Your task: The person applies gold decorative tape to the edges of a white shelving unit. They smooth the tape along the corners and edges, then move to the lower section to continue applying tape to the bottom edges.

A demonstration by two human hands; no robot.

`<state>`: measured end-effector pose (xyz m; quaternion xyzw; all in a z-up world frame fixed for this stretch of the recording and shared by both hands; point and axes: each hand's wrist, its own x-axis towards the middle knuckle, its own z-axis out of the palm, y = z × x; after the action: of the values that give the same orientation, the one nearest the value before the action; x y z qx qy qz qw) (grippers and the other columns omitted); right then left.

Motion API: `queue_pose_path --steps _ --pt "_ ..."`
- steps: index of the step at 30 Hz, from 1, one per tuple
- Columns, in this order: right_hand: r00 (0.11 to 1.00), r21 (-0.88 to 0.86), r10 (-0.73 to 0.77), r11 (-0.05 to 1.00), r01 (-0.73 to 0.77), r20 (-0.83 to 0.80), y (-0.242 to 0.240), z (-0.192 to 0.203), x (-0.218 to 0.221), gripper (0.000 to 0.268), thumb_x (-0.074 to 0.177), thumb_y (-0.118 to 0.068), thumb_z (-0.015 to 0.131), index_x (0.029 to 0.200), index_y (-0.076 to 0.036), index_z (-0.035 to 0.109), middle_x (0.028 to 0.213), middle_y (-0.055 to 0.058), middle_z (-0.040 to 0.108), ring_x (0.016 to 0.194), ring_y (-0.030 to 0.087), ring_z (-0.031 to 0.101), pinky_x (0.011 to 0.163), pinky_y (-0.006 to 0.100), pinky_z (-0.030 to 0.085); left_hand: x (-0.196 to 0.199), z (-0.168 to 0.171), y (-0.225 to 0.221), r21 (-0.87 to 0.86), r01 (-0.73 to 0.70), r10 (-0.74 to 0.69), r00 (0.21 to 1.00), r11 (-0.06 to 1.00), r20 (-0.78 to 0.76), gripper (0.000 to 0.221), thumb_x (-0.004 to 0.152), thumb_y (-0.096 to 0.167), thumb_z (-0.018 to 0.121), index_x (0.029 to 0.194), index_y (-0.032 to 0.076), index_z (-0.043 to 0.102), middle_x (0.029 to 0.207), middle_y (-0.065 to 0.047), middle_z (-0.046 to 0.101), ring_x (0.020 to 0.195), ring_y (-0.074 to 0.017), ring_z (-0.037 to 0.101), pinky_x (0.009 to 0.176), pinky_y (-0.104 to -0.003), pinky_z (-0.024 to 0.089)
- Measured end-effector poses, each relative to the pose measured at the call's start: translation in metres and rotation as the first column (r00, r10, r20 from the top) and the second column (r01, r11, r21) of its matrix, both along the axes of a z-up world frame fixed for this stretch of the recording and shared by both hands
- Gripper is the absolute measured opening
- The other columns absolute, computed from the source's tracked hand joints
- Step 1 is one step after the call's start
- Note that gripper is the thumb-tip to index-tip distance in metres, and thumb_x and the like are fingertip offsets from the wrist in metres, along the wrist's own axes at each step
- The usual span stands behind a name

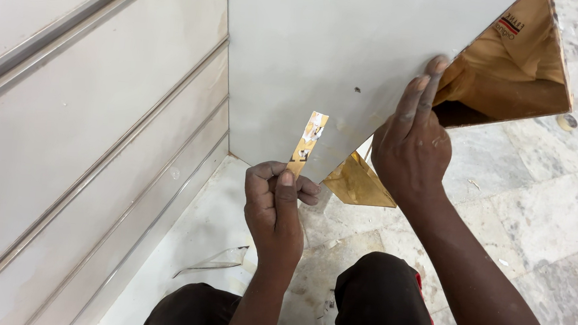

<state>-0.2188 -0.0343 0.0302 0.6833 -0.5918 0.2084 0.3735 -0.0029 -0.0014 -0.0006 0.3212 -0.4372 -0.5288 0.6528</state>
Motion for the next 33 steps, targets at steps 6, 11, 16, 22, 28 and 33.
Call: queue_pose_path --steps 6,11,16,22,28,33 --pt "0.998 -0.022 -0.005 1.000 0.007 0.067 -0.004 0.014 -0.004 0.094 0.095 0.016 0.043 0.165 -0.005 -0.016 0.165 0.032 0.004 0.102 0.023 0.073 0.055 0.024 0.047 0.000 0.002 0.001 -0.015 0.007 -0.007 1.000 1.000 0.008 0.012 0.110 0.011 0.046 0.114 0.000 0.049 0.083 -0.011 0.069 0.072 -0.0129 0.065 0.070 -0.028 0.058" --pt "1.000 -0.047 0.001 0.999 0.001 0.028 -0.002 0.019 -0.007 0.092 0.101 0.014 0.045 0.167 -0.007 -0.016 0.165 0.030 0.004 0.102 0.022 0.074 0.057 0.023 0.049 -0.002 0.005 0.004 -0.028 0.036 -0.035 0.999 0.999 0.041 0.013 0.110 0.012 0.044 0.114 0.000 0.049 0.082 -0.010 0.070 0.071 -0.0120 0.068 0.069 -0.027 0.060" --pt "1.000 -0.052 0.004 0.999 -0.004 0.003 0.006 0.017 -0.002 0.086 0.106 0.008 0.052 0.166 -0.003 -0.008 0.165 0.033 0.012 0.094 0.022 0.074 0.053 0.023 0.047 -0.005 0.006 0.007 -0.037 0.046 -0.043 0.997 0.998 0.066 0.013 0.110 0.012 0.045 0.114 0.001 0.049 0.082 -0.010 0.071 0.071 -0.0117 0.067 0.068 -0.027 0.060" --pt "0.910 0.019 0.079 0.995 -0.095 0.407 0.044 0.009 0.006 0.078 0.100 0.005 0.060 0.162 0.003 0.013 0.161 0.027 0.044 0.074 0.016 0.068 0.055 0.025 0.051 -0.006 0.004 0.007 -0.026 0.059 -0.057 0.996 0.998 0.069 0.014 0.110 0.013 0.046 0.114 0.001 0.050 0.083 -0.008 0.071 0.072 -0.0113 0.067 0.070 -0.027 0.059" --pt "0.668 0.147 0.171 0.908 -0.392 0.724 0.081 0.013 0.022 0.063 0.103 0.002 0.059 0.160 -0.010 0.036 0.121 0.014 0.068 0.069 0.009 0.066 0.059 0.025 0.057 -0.012 0.005 0.010 -0.057 0.100 -0.095 0.992 0.993 0.081 0.014 0.111 0.014 0.046 0.115 0.001 0.050 0.084 -0.008 0.071 0.074 -0.0106 0.068 0.071 -0.026 0.059" --pt "0.587 0.206 0.151 0.843 -0.496 0.795 0.082 0.017 0.035 0.068 0.101 -0.004 0.063 0.161 -0.010 0.031 0.109 0.008 0.070 0.067 0.008 0.065 0.059 0.025 0.055 -0.014 0.012 0.014 -0.043 0.125 -0.119 0.986 0.991 0.118 0.023 0.111 0.016 0.045 0.122 -0.001 0.055 0.084 -0.008 0.073 0.075 -0.0106 0.069 0.071 -0.026 0.059"
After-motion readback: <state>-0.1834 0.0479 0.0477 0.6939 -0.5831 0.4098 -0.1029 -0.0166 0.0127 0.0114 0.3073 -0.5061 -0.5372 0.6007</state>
